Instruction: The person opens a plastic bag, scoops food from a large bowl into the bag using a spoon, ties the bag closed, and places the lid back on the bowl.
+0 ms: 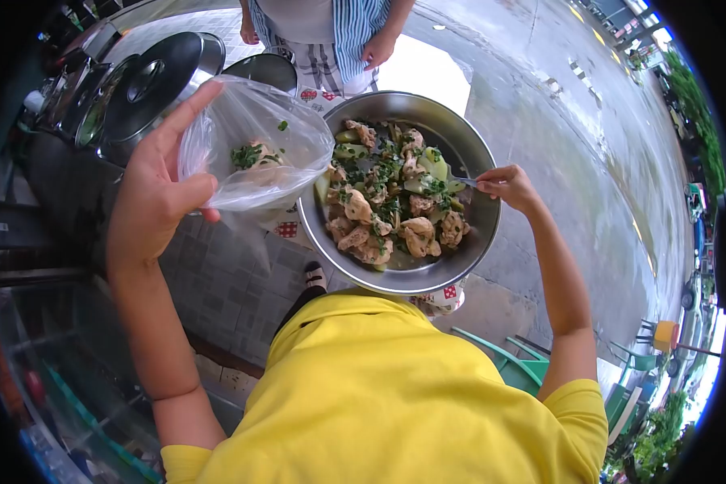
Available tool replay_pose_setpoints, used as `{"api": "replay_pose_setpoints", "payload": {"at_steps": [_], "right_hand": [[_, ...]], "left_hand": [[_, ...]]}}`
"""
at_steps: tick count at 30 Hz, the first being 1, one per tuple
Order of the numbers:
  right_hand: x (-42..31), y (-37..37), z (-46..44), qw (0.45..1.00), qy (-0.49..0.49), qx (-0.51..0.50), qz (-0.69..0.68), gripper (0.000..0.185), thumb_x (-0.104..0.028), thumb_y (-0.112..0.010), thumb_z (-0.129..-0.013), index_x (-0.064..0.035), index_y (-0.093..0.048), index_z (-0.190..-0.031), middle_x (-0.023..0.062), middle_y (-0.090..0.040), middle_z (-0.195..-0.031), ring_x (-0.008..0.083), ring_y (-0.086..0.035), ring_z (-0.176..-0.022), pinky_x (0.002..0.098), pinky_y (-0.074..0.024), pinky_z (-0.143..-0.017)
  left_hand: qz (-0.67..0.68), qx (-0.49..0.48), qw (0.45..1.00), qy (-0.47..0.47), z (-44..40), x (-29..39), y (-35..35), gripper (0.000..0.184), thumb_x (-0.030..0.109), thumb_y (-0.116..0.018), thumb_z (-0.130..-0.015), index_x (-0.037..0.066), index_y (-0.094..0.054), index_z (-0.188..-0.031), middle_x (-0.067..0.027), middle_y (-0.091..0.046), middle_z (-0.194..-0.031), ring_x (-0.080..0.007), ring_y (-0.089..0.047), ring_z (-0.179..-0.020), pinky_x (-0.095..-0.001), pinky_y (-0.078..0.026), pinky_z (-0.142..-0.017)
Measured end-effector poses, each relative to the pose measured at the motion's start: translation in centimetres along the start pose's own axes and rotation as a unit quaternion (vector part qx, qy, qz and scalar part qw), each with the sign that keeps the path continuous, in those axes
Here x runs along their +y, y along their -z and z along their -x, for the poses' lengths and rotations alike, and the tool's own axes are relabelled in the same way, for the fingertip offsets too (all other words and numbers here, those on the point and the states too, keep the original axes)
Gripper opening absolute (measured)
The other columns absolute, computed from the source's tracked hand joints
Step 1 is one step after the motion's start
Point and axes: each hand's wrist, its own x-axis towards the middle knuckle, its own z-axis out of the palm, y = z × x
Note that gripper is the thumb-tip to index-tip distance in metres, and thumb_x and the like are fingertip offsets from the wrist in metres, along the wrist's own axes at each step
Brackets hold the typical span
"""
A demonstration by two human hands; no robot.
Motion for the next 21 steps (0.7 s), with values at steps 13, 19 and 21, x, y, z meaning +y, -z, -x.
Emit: {"api": "replay_pose_setpoints", "payload": {"at_steps": [13, 19, 21], "right_hand": [[-10.0, 7.9, 8.0, 0.997, 0.053, 0.011, -0.054, 0.016, -0.019, -0.072, -0.08, -0.0069, -0.072, -0.091, -0.0022, -0.063, -0.066, 0.0026, -0.055, -0.059, 0.0187, -0.0351, -0.044], [-21.1, 9.1, 10.2, 0.961, 0.267, -0.008, 0.068, 0.022, -0.02, -0.067, -0.085, -0.0031, -0.069, -0.098, -0.0011, -0.06, -0.07, 0.0036, -0.053, -0.062, 0.0192, -0.0372, -0.048], [-24.4, 6.9, 10.6, 0.934, 0.294, 0.048, 0.199, 0.017, -0.016, -0.065, -0.083, -0.0033, -0.069, -0.095, 0.0042, -0.063, -0.073, 0.0087, -0.057, -0.065, 0.0235, -0.043, -0.053]], "left_hand": [[-0.07, -0.086, 0.994, 0.025, -3.7, 1.3, -2.0, 0.076, -0.005, -0.052, -0.066, -0.001, -0.036, -0.14, -0.0093, -0.052, -0.123, -0.0051, -0.055, -0.074, -0.0187, -0.05, -0.053], [-0.065, -0.136, 0.988, 0.006, -5.7, 1.5, -5.0, 0.075, -0.003, -0.054, -0.067, 0.0, -0.036, -0.14, -0.0075, -0.057, -0.115, -0.0054, -0.055, -0.074, -0.0201, -0.051, -0.056], [-0.073, -0.144, 0.987, 0.0, -6.1, 1.5, -5.5, 0.076, -0.002, -0.055, -0.067, 0.001, -0.036, -0.14, -0.0075, -0.058, -0.113, -0.0065, -0.057, -0.077, -0.0208, -0.052, -0.057]]}}
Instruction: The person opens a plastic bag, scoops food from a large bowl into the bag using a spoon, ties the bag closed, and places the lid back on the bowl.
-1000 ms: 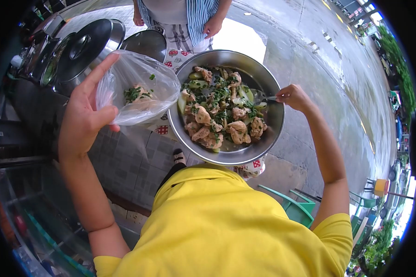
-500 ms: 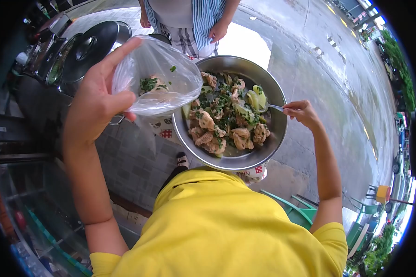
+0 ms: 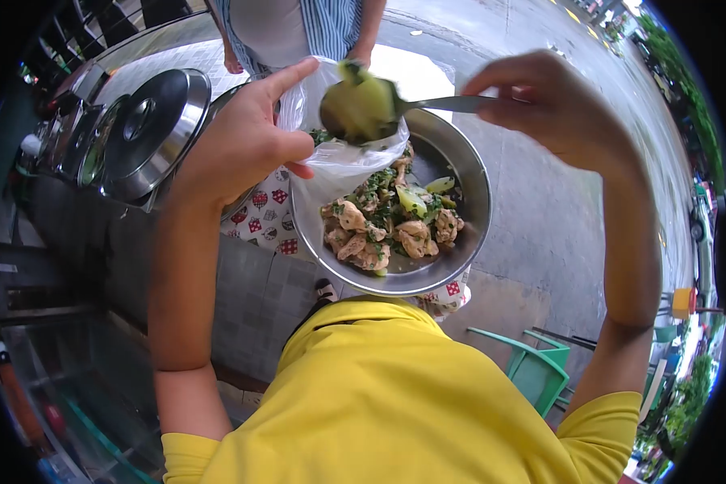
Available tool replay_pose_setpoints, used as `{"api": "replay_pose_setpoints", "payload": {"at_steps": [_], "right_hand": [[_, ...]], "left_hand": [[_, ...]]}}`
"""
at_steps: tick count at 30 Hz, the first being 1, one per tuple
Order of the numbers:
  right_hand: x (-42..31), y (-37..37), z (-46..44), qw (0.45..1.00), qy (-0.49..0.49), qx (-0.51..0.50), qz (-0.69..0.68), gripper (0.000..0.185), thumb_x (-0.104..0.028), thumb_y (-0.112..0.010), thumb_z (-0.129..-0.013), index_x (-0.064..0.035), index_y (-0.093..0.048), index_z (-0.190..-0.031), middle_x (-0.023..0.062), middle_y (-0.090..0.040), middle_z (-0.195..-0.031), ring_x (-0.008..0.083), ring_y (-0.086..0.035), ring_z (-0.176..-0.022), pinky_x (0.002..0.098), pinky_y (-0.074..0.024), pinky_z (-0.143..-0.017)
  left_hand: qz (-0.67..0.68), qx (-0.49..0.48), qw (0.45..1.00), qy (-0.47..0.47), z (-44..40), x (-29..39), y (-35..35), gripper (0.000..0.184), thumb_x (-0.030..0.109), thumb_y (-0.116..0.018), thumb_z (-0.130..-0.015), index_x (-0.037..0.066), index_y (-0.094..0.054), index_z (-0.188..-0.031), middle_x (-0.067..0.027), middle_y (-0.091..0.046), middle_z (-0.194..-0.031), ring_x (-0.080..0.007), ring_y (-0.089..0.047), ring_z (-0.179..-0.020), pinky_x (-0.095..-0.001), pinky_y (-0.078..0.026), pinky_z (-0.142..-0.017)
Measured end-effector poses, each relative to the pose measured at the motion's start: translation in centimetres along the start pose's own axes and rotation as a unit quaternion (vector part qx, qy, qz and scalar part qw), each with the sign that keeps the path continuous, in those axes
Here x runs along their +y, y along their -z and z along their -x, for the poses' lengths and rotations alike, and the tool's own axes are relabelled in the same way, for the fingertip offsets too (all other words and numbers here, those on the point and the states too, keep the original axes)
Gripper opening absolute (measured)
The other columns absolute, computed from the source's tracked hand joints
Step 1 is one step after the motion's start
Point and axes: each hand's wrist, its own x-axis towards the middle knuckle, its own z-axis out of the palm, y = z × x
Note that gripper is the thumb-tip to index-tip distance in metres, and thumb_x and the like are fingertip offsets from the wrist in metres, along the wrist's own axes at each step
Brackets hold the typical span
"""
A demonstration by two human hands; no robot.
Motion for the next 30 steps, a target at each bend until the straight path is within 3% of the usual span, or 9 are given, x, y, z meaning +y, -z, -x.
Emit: {"api": "replay_pose_setpoints", "payload": {"at_steps": [2, 3, 6, 9, 12, 17, 22, 28, 30], "right_hand": [[-1.5, -2.6, -0.7, 0.954, 0.152, 0.118, 0.229, 0.015, -0.008, -0.064, -0.078, -0.0052, -0.068, -0.091, 0.0087, -0.062, -0.074, 0.0193, -0.061, -0.067, 0.0302, -0.0477, -0.059], [-4.4, -3.5, -0.5, 0.958, 0.069, 0.078, 0.267, 0.018, -0.006, -0.064, -0.073, -0.0079, -0.068, -0.09, 0.0106, -0.06, -0.078, 0.0278, -0.061, -0.072, 0.0365, -0.0495, -0.065], [-6.7, -3.3, -0.2, 0.944, 0.062, 0.073, 0.316, 0.019, -0.005, -0.064, -0.072, -0.0088, -0.067, -0.091, 0.0088, -0.058, -0.078, 0.0285, -0.061, -0.073, 0.0378, -0.0496, -0.066], [-5.3, 0.1, 1.5, 0.943, 0.107, 0.158, 0.274, 0.018, 0.002, -0.062, -0.076, -0.0058, -0.067, -0.092, 0.0093, -0.064, -0.082, 0.0247, -0.063, -0.072, 0.0367, -0.0498, -0.064], [-2.1, 2.0, 4.2, 0.955, 0.027, 0.112, 0.273, 0.018, 0.005, -0.061, -0.078, -0.0038, -0.067, -0.092, 0.0128, -0.065, -0.084, 0.026, -0.064, -0.074, 0.0358, -0.0501, -0.066], [5.5, -6.6, 2.6, 0.916, -0.203, -0.107, 0.33, 0.02, -0.001, -0.055, -0.077, -0.0115, -0.067, -0.09, 0.0055, -0.063, -0.086, 0.0264, -0.063, -0.079, 0.0362, -0.0509, -0.067], [14.7, -11.7, 2.3, 0.944, -0.066, -0.07, 0.315, 0.014, -0.008, -0.057, -0.077, -0.0129, -0.067, -0.084, 0.0038, -0.066, -0.088, 0.0246, -0.065, -0.079, 0.0347, -0.0531, -0.065], [17.3, -9.4, 4.0, 0.931, -0.179, -0.26, 0.181, 0.023, -0.01, -0.065, -0.069, -0.0179, -0.073, -0.089, 0.0062, -0.069, -0.081, 0.0254, -0.065, -0.078, 0.0369, -0.0511, -0.065], [17.5, -10.1, 4.6, 0.932, -0.22, -0.275, 0.085, 0.024, -0.009, -0.066, -0.069, -0.014, -0.074, -0.091, 0.0075, -0.068, -0.075, 0.0195, -0.065, -0.07, 0.0328, -0.0503, -0.063]], "left_hand": [[0.034, 0.001, 0.999, -0.016, -0.3, 0.2, -0.5, 0.076, -0.002, -0.055, -0.067, 0.001, -0.036, -0.14, -0.0081, -0.058, -0.115, -0.0069, -0.058, -0.078, -0.0209, -0.052, -0.057], [0.034, -0.001, 0.999, -0.02, -0.4, 0.1, -0.5, 0.076, -0.003, -0.055, -0.067, 0.001, -0.036, -0.14, -0.0084, -0.058, -0.115, -0.0069, -0.058, -0.078, -0.0208, -0.051, -0.057], [0.043, 0.0, 0.999, -0.024, -0.4, -0.2, -0.5, 0.076, -0.003, -0.054, -0.067, 0.001, -0.036, -0.141, -0.0094, -0.058, -0.117, -0.0069, -0.058, -0.078, -0.0205, -0.051, -0.056], [0.048, 0.007, 0.999, -0.009, 0.2, -0.2, -0.2, 0.076, -0.003, -0.053, -0.066, 0.0, -0.036, -0.14, -0.0106, -0.056, -0.119, -0.0066, -0.058, -0.076, -0.0194, -0.05, -0.054], [0.03, 0.025, 0.999, -0.033, 1.1, -0.5, 0.5, 0.073, -0.003, -0.052, -0.067, -0.005, -0.037, -0.138, -0.0127, -0.06, -0.102, -0.0115, -0.058, -0.072, -0.0248, -0.054, -0.057], [0.021, 0.06, 0.998, 0.009, 2.5, -0.8, 1.5, 0.079, -0.005, -0.048, -0.061, 0.001, -0.039, -0.139, -0.0108, -0.047, -0.133, -0.006, -0.057, -0.079, -0.0178, -0.049, -0.052], [0.022, 0.081, 0.996, 0.004, 3.4, -0.7, 2.3, 0.079, -0.004, -0.048, -0.061, 0.001, -0.039, -0.139, -0.009, -0.045, -0.136, -0.0058, -0.057, -0.086, -0.0163, -0.047, -0.052], [0.036, 0.089, 0.995, 0.011, 4.0, -1.5, 2.5, 0.078, -0.004, -0.048, -0.062, 0.0, -0.038, -0.139, -0.0085, -0.043, -0.138, -0.0051, -0.056, -0.088, -0.0153, -0.047, -0.053], [0.042, 0.088, 0.995, 0.014, 4.2, -1.6, 2.4, 0.078, -0.004, -0.048, -0.062, 0.0, -0.037, -0.139, -0.0084, -0.043, -0.139, -0.0047, -0.056, -0.088, -0.0153, -0.048, -0.054]]}}
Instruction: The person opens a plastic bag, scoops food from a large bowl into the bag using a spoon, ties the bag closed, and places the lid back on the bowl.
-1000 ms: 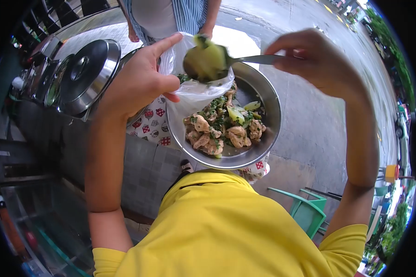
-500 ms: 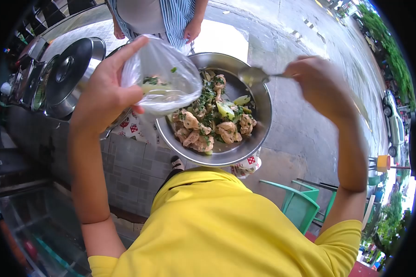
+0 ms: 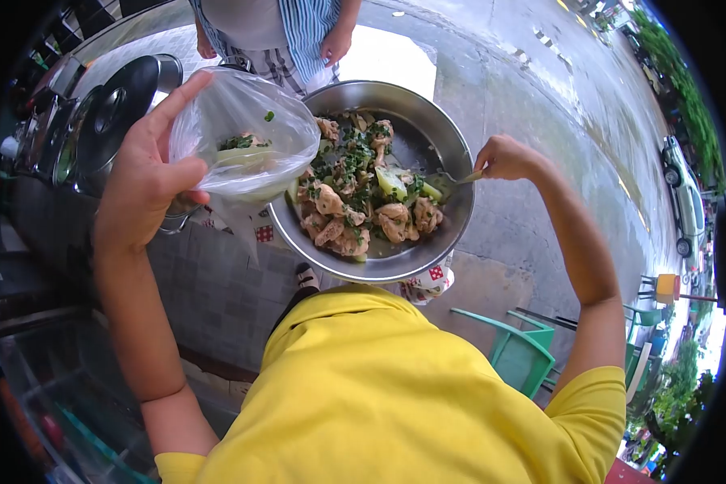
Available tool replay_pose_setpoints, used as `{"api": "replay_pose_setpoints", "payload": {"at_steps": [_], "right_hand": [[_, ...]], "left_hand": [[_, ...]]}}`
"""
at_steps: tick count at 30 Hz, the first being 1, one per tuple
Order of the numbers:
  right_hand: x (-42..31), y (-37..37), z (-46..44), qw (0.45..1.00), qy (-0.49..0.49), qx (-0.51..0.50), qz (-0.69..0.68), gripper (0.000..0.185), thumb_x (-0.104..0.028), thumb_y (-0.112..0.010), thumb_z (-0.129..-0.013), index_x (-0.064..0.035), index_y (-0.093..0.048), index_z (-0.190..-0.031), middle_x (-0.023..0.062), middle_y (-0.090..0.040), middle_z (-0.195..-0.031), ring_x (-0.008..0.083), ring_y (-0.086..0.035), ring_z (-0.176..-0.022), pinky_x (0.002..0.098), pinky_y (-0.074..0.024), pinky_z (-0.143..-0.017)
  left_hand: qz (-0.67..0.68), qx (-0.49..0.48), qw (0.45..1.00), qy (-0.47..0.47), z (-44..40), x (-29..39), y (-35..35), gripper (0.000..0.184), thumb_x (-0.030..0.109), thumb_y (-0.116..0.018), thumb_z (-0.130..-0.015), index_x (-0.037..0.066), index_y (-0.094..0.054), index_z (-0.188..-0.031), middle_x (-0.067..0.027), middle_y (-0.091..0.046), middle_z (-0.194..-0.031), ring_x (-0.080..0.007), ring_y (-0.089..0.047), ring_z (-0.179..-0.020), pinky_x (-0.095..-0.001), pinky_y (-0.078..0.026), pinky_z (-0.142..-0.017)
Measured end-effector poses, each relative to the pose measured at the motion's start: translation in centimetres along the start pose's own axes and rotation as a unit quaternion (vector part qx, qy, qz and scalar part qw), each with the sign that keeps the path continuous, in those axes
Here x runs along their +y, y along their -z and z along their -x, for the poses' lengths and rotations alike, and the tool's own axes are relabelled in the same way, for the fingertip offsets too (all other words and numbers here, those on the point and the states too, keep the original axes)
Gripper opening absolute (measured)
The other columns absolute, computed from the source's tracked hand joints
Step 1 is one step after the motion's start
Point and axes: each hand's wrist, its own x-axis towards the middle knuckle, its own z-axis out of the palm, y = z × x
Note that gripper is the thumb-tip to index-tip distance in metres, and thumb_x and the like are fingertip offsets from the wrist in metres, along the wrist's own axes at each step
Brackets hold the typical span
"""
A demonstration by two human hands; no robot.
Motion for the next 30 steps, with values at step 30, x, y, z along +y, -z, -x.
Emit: {"api": "replay_pose_setpoints", "payload": {"at_steps": [30], "right_hand": [[4.9, -4.2, 3.9, 0.856, -0.022, 0.052, -0.514, 0.023, -0.007, -0.065, -0.08, -0.0013, -0.068, -0.102, 0.0014, -0.059, -0.064, 0.0024, -0.04, -0.045, 0.0187, -0.0255, -0.038]], "left_hand": [[0.022, -0.006, 1.0, -0.008, 0.4, 0.8, -1.0, 0.078, -0.004, -0.051, -0.063, 0.0, -0.037, -0.14, -0.0092, -0.045, -0.137, -0.004, -0.057, -0.082, -0.0152, -0.05, -0.053]]}}
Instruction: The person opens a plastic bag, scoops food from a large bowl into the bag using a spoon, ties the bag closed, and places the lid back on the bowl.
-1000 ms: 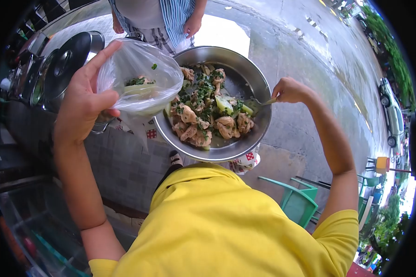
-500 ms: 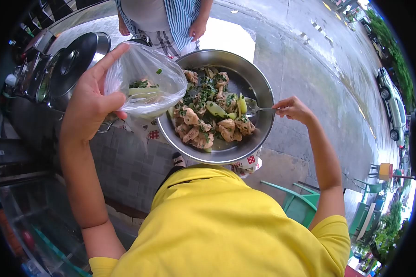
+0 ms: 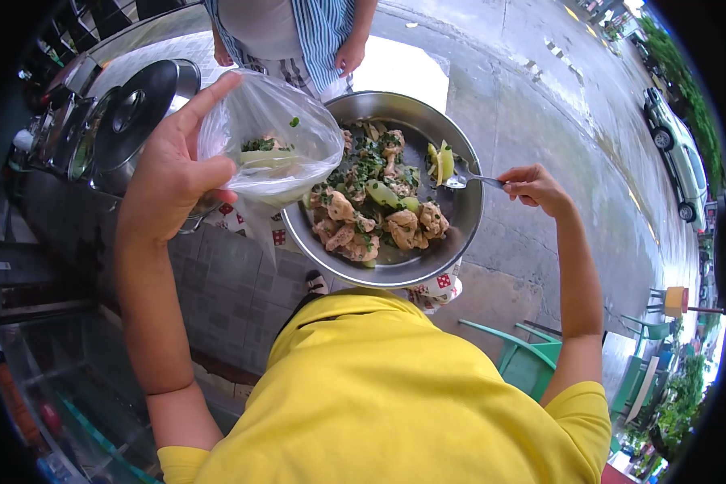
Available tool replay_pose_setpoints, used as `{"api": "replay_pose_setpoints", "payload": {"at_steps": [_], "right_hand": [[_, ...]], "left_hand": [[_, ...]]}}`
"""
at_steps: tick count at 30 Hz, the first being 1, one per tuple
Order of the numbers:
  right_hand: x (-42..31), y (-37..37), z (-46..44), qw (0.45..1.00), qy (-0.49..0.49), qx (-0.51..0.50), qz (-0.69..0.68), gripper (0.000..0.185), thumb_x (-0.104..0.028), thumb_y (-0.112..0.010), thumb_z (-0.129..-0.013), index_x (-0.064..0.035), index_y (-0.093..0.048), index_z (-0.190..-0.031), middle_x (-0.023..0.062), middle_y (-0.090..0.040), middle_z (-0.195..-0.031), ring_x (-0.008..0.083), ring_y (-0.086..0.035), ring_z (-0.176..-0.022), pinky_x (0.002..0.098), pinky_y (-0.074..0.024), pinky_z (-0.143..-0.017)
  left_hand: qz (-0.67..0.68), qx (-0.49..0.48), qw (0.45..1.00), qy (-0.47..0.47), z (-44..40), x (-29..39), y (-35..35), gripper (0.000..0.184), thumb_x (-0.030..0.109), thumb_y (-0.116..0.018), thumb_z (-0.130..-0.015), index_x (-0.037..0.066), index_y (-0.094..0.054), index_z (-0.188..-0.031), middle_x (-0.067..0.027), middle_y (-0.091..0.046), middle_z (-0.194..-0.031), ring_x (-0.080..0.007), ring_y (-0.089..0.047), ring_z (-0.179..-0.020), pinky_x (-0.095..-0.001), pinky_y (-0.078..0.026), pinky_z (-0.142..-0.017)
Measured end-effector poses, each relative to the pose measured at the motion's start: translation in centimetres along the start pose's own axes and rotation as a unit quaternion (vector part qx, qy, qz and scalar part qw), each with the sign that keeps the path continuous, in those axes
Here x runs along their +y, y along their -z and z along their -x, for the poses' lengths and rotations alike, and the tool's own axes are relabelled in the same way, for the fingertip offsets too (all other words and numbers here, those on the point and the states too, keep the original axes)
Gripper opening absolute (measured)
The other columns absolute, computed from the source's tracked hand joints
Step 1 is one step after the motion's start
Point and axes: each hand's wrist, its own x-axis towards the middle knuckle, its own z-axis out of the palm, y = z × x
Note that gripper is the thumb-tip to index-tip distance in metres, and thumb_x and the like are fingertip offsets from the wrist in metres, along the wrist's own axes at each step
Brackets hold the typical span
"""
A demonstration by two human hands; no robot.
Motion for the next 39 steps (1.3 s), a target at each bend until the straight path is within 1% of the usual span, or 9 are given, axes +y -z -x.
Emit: {"api": "replay_pose_setpoints", "payload": {"at_steps": [9, 14, 20, 22, 26, 30, 33, 36, 39], "right_hand": [[-7.4, -0.5, 2.8, 0.995, 0.058, 0.032, 0.073, 0.023, -0.006, -0.066, -0.079, -0.0032, -0.069, -0.101, 0.0005, -0.063, -0.068, 0.0021, -0.05, -0.053, 0.0166, -0.0309, -0.04], [-17.5, -2.8, 5.3, 0.962, 0.225, -0.022, 0.151, 0.027, -0.017, -0.072, -0.077, -0.0023, -0.069, -0.1, 0.0001, -0.057, -0.063, 0.0019, -0.045, -0.048, 0.0178, -0.0302, -0.04], [-23.1, -14.5, 6.3, 0.788, 0.405, 0.149, 0.438, 0.015, -0.004, -0.063, -0.078, -0.0042, -0.067, -0.092, 0.0081, -0.062, -0.077, 0.0182, -0.059, -0.066, 0.0319, -0.0472, -0.058], [-23.8, -18.3, 7.5, 0.651, 0.453, 0.158, 0.588, 0.02, -0.001, -0.063, -0.072, -0.0071, -0.068, -0.091, 0.0091, -0.06, -0.079, 0.0229, -0.061, -0.068, 0.0348, -0.0499, -0.062], [-25.0, -18.7, 8.9, 0.611, 0.478, 0.193, 0.601, 0.024, 0.0, -0.062, -0.07, -0.0107, -0.069, -0.091, 0.0048, -0.057, -0.076, 0.0209, -0.061, -0.066, 0.0346, -0.0492, -0.058], [-25.0, -15.4, 9.6, 0.686, 0.492, 0.198, 0.498, 0.021, 0.003, -0.065, -0.077, -0.0058, -0.069, -0.096, 0.0086, -0.053, -0.072, 0.0207, -0.055, -0.062, 0.0318, -0.0421, -0.054], [-23.9, -13.5, 10.1, 0.723, 0.431, 0.186, 0.507, 0.02, 0.003, -0.064, -0.079, -0.006, -0.069, -0.096, 0.0094, -0.053, -0.074, 0.0215, -0.054, -0.065, 0.0337, -0.0418, -0.056], [-22.1, -14.0, 8.4, 0.742, 0.363, 0.181, 0.534, 0.015, -0.003, -0.065, -0.076, -0.0081, -0.07, -0.088, 0.0103, -0.059, -0.079, 0.0283, -0.059, -0.077, 0.0388, -0.0465, -0.069], [-20.0, -14.8, 5.1, 0.768, 0.272, 0.121, 0.568, 0.02, -0.005, -0.063, -0.076, -0.0125, -0.071, -0.093, 0.0071, -0.06, -0.088, 0.0258, -0.06, -0.082, 0.0378, -0.0484, -0.071]], "left_hand": [[-0.008, -0.023, 1.0, 0.008, 0.3, -0.2, -0.2, 0.075, -0.006, -0.052, -0.067, -0.002, -0.036, -0.139, -0.0104, -0.054, -0.119, -0.0064, -0.056, -0.075, -0.0193, -0.051, -0.055], [-0.011, -0.033, 0.999, 0.014, -0.2, 0.0, -1.3, 0.076, -0.007, -0.052, -0.066, -0.001, -0.036, -0.14, -0.0089, -0.053, -0.122, -0.0035, -0.055, -0.072, -0.0168, -0.05, -0.053], [-0.004, -0.044, 0.999, -0.003, -1.0, -0.4, -1.6, 0.076, -0.006, -0.053, -0.067, 0.0, -0.035, -0.14, -0.0086, -0.055, -0.12, -0.0043, -0.056, -0.075, -0.0174, -0.051, -0.055], [-0.005, -0.042, 0.999, -0.011, -0.9, -0.6, -1.4, 0.076, -0.005, -0.053, -0.067, 0.0, -0.035, -0.14, -0.0091, -0.053, -0.123, -0.0046, -0.057, -0.076, -0.0175, -0.051, -0.055], [-0.003, -0.025, 1.0, -0.012, -0.2, -1.2, -0.4, 0.076, -0.005, -0.053, -0.066, -0.001, -0.035, -0.14, -0.0105, -0.049, -0.129, -0.0053, -0.057, -0.078, -0.0182, -0.051, -0.055], [-0.003, -0.003, 1.0, 0.012, 0.8, -1.9, 0.8, 0.077, -0.005, -0.053, -0.065, -0.001, -0.035, -0.14, -0.0108, -0.047, -0.131, -0.0066, -0.057, -0.081, -0.019, -0.051, -0.055], [0.011, 0.019, 1.0, 0.012, 1.5, -3.0, 1.4, 0.076, -0.006, -0.051, -0.067, -0.003, -0.033, -0.14, -0.0102, -0.057, -0.107, -0.0061, -0.052, -0.065, -0.0229, -0.052, -0.055], [0.011, 0.016, 0.999, 0.026, 1.9, -4.4, 1.5, 0.076, -0.008, -0.049, -0.066, 0.001, -0.035, -0.141, -0.0106, -0.045, -0.133, -0.0088, -0.057, -0.087, -0.0205, -0.052, -0.056], [0.016, 0.023, 0.999, 0.03, 1.7, -6.2, 1.3, 0.077, -0.009, -0.048, -0.067, 0.002, -0.035, -0.141, -0.0105, -0.043, -0.135, -0.0096, -0.056, -0.09, -0.0212, -0.052, -0.056]]}}
